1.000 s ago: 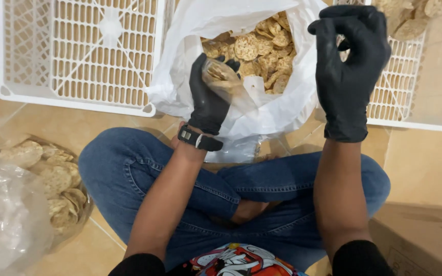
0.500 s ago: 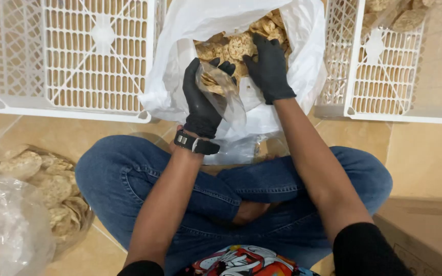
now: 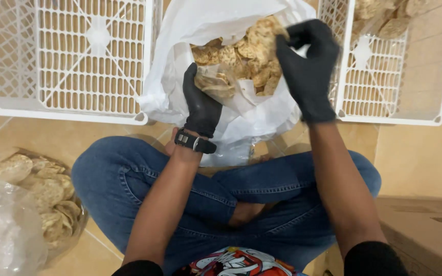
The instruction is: Sorting and inspecting thin, crispy food items from a large bag into smaller containers while sitting on the floor
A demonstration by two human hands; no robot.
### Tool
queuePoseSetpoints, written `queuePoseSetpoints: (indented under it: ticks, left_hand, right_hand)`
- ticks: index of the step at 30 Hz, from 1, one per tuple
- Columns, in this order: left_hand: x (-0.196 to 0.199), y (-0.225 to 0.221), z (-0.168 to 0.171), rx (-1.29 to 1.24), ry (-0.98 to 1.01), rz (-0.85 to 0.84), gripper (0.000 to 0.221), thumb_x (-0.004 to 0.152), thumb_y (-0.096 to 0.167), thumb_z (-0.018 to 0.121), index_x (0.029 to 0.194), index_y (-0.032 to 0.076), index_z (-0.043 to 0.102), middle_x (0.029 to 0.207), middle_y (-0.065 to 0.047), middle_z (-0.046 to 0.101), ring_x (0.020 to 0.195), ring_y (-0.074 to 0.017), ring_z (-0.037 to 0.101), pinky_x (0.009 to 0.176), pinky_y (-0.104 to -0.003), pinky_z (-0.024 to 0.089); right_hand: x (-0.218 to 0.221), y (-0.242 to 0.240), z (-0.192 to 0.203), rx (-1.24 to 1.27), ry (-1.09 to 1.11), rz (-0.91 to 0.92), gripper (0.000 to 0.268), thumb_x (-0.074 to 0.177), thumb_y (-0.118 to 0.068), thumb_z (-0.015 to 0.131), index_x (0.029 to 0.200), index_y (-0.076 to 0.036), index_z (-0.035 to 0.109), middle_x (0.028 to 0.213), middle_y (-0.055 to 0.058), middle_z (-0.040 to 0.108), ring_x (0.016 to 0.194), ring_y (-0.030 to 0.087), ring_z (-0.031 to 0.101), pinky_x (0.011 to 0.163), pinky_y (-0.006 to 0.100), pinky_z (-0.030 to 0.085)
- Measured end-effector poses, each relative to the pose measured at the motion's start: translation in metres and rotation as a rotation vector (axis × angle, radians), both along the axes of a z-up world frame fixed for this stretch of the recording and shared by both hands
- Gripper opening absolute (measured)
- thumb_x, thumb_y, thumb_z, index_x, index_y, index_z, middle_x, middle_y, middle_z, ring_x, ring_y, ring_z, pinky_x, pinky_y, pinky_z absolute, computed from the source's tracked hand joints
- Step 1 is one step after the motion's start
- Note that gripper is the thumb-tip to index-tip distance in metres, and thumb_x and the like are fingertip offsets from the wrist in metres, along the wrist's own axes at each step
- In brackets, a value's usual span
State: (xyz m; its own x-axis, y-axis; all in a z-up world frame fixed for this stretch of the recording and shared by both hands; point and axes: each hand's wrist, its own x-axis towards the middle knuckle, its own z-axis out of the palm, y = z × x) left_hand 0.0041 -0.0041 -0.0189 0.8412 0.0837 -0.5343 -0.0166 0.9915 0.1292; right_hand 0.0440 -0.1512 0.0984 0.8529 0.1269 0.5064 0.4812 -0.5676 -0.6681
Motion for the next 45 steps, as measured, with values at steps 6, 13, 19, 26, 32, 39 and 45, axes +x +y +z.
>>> queuePoseSetpoints:
  ticks: [6, 13, 19, 26, 32, 39, 45]
  left_hand:
    - [-0.004, -0.001, -0.009, 0.018, -0.010, -0.021, 0.027, 0.074, 0.036, 0.056, 0.082, 0.010, 0.059, 0.071, -0.006, 0.062, 0.066, -0.0235, 0.061, 0.065, -0.036, 0.048]
    - [0.000, 0.000, -0.025, 0.050, -0.026, 0.060, 0.024, 0.076, 0.033, 0.058, 0.087, 0.012, 0.059, 0.080, -0.004, 0.061, 0.077, -0.0214, 0.059, 0.072, -0.035, 0.046]
    - [-0.001, -0.003, -0.008, 0.125, -0.062, 0.046, 0.033, 0.076, 0.032, 0.058, 0.101, 0.010, 0.059, 0.095, -0.005, 0.062, 0.087, -0.0216, 0.059, 0.078, -0.035, 0.045]
    - [0.000, -0.010, -0.018, 0.142, 0.067, 0.068, 0.030, 0.075, 0.029, 0.062, 0.100, 0.013, 0.057, 0.093, -0.002, 0.060, 0.088, -0.0172, 0.056, 0.079, -0.032, 0.044]
    - [0.000, -0.010, -0.016, 0.084, 0.044, 0.044, 0.035, 0.077, 0.029, 0.059, 0.108, 0.013, 0.056, 0.104, -0.002, 0.060, 0.095, -0.0169, 0.056, 0.084, -0.031, 0.044]
    - [-0.003, -0.003, -0.009, 0.075, 0.010, -0.025, 0.017, 0.077, 0.032, 0.059, 0.081, 0.015, 0.059, 0.077, 0.000, 0.061, 0.075, -0.0160, 0.059, 0.069, -0.030, 0.047]
    - [-0.003, -0.001, 0.001, 0.031, 0.055, -0.028, 0.019, 0.071, 0.031, 0.064, 0.075, 0.014, 0.058, 0.069, -0.002, 0.059, 0.068, -0.0180, 0.058, 0.066, -0.032, 0.047]
  right_hand:
    - [-0.080, 0.003, 0.095, -0.155, -0.040, 0.130, 0.020, 0.088, 0.011, 0.067, 0.079, 0.001, 0.053, 0.076, 0.012, 0.049, 0.071, 0.024, 0.046, 0.063, 0.034, 0.035]
    - [-0.090, 0.012, 0.086, -0.463, -0.130, 0.088, 0.018, 0.083, 0.004, 0.065, 0.079, -0.005, 0.050, 0.072, 0.006, 0.044, 0.073, 0.028, 0.039, 0.067, 0.039, 0.034]
    - [-0.081, 0.011, 0.072, -0.560, -0.203, -0.012, 0.015, 0.085, -0.002, 0.066, 0.081, -0.007, 0.052, 0.076, 0.006, 0.047, 0.075, 0.029, 0.040, 0.067, 0.041, 0.036]
    - [-0.074, 0.023, 0.059, -0.614, -0.272, -0.015, 0.022, 0.079, -0.006, 0.071, 0.075, -0.009, 0.050, 0.071, 0.005, 0.044, 0.075, 0.027, 0.041, 0.064, 0.037, 0.031]
    - [-0.063, 0.025, 0.037, -0.524, -0.286, -0.014, 0.030, 0.080, -0.008, 0.075, 0.072, -0.009, 0.046, 0.068, 0.004, 0.042, 0.073, 0.026, 0.039, 0.065, 0.038, 0.031]
    - [-0.063, 0.019, 0.059, -0.225, -0.102, 0.305, 0.008, 0.084, -0.005, 0.072, 0.080, -0.001, 0.067, 0.068, 0.009, 0.045, 0.066, 0.023, 0.040, 0.065, 0.037, 0.031]
    - [-0.053, 0.002, 0.060, -0.054, 0.006, 0.203, 0.023, 0.099, -0.007, 0.047, 0.091, 0.002, 0.067, 0.069, 0.008, 0.047, 0.073, 0.022, 0.045, 0.068, 0.035, 0.033]
